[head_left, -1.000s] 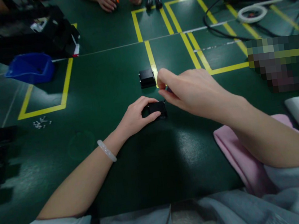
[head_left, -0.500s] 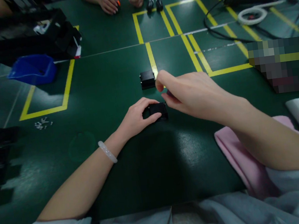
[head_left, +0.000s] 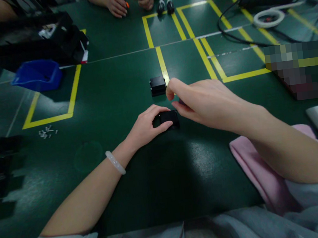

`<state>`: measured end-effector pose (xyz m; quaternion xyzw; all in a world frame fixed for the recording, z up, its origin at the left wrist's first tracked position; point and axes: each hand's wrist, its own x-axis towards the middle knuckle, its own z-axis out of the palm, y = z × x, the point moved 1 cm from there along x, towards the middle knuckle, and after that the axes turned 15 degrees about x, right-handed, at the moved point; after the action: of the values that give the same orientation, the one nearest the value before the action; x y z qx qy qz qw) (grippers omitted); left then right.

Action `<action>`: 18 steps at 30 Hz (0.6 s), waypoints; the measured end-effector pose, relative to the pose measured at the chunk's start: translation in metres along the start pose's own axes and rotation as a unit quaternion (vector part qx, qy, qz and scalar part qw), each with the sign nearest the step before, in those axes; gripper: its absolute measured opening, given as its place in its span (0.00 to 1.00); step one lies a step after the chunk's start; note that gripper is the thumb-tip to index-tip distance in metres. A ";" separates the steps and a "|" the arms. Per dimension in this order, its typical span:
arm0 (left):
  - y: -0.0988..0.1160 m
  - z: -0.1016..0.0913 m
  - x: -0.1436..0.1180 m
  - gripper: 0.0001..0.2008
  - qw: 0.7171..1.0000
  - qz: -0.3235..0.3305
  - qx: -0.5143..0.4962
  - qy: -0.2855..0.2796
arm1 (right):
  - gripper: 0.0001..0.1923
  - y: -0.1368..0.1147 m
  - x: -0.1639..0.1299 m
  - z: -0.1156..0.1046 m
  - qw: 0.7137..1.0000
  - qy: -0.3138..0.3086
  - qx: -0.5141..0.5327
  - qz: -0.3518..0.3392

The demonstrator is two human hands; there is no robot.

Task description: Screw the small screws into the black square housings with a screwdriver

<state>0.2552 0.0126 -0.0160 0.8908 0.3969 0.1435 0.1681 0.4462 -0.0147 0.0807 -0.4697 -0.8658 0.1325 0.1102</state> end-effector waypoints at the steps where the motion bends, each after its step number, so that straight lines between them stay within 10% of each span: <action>1: 0.000 0.000 0.000 0.17 1.000 0.000 0.002 0.000 | 0.15 0.000 0.000 -0.001 1.000 -0.001 0.005 0.001; 18: -0.001 0.000 -0.001 0.17 1.000 0.007 -0.002 0.006 | 0.14 0.002 0.000 -0.001 1.000 0.002 0.006 -0.002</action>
<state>0.2543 0.0126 -0.0164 0.8922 0.3916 0.1512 0.1666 0.4476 -0.0139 0.0808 -0.4671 -0.8659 0.1367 0.1153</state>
